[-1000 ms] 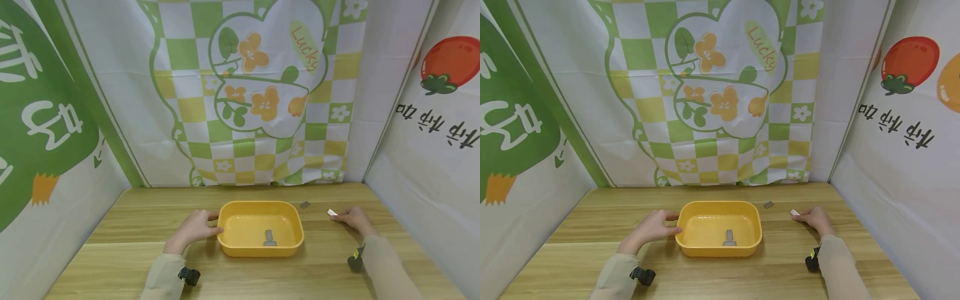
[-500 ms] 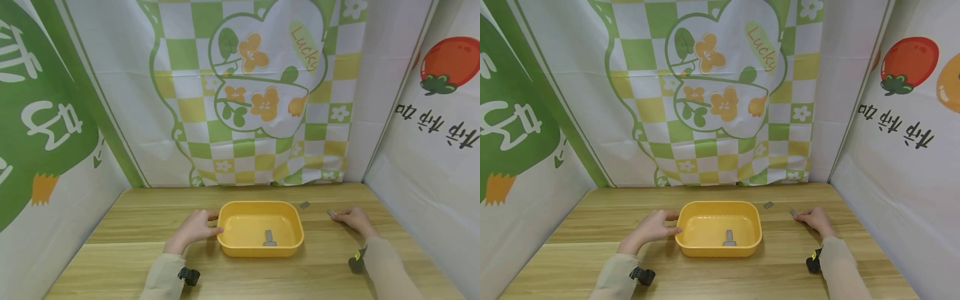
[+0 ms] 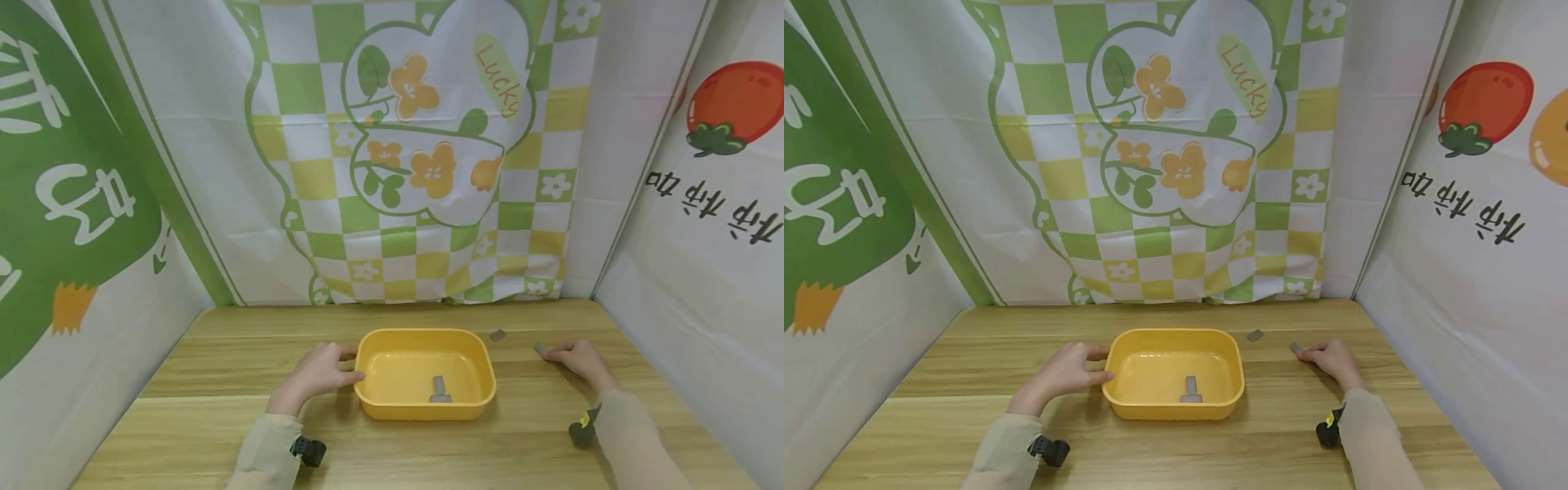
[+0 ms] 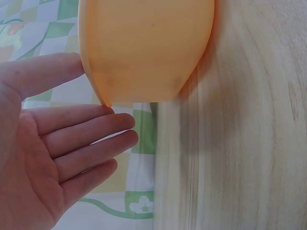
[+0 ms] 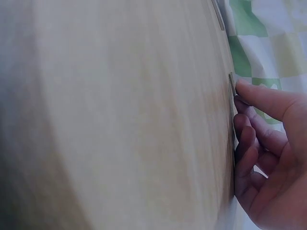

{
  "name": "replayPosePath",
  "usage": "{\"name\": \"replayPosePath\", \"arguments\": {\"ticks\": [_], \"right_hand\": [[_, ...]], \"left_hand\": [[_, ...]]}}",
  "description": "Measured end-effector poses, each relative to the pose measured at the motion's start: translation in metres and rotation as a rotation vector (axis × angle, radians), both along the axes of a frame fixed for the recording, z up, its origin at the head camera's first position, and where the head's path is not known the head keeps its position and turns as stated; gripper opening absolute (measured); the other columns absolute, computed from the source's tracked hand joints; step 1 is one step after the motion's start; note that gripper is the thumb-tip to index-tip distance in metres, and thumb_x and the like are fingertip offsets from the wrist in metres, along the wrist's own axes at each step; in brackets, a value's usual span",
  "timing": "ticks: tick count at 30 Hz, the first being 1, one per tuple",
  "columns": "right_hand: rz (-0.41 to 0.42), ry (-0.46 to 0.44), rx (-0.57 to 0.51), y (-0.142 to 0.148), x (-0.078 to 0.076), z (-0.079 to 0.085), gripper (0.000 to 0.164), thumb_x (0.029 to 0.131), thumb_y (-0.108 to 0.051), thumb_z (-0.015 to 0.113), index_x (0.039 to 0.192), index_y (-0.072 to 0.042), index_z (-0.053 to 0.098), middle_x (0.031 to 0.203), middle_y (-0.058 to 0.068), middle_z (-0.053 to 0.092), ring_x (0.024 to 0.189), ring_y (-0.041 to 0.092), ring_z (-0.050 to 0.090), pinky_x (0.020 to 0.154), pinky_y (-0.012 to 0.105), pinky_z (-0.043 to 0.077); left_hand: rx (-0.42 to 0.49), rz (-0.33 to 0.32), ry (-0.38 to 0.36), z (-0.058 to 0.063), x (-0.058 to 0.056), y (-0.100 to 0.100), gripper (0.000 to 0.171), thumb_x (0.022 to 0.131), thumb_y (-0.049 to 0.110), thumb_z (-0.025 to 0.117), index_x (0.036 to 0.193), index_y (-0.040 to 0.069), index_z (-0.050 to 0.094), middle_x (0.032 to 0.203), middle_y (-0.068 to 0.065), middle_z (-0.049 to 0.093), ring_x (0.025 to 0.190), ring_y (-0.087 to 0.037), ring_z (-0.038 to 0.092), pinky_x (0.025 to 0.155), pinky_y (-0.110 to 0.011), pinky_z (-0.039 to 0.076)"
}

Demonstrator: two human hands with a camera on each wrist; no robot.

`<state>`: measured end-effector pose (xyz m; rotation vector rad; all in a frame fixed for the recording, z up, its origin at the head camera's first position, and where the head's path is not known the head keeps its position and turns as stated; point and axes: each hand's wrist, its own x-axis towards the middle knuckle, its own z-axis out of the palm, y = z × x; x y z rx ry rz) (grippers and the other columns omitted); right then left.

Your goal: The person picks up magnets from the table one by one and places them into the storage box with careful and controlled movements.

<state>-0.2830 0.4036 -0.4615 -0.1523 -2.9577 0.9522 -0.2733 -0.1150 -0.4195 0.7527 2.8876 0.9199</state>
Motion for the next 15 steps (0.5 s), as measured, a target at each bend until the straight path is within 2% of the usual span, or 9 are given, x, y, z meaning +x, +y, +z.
{"name": "replayPosePath", "arguments": {"ticks": [7,15], "right_hand": [[-0.028,0.002,-0.040,-0.0014,0.0010,-0.0019,0.042,0.084,-0.038,0.067,0.097,0.002,0.072,0.109,0.025,0.066,0.100,0.040,0.059,0.085,0.048,0.047],[-0.056,0.006,-0.080,-0.0049,0.0028,-0.0016,0.045,0.085,-0.041,0.067,0.099,0.001,0.072,0.109,0.024,0.066,0.103,0.040,0.058,0.087,0.049,0.046]], "left_hand": [[0.000,0.008,-0.003,-0.0007,-0.0007,-0.0002,0.048,0.081,0.031,0.074,0.121,0.007,0.064,0.120,-0.013,0.066,0.111,-0.033,0.062,0.093,-0.051,0.049],[0.001,-0.001,-0.003,-0.0007,-0.0009,-0.0008,0.046,0.081,0.031,0.074,0.121,0.008,0.065,0.120,-0.013,0.066,0.112,-0.033,0.062,0.093,-0.052,0.049]]}}
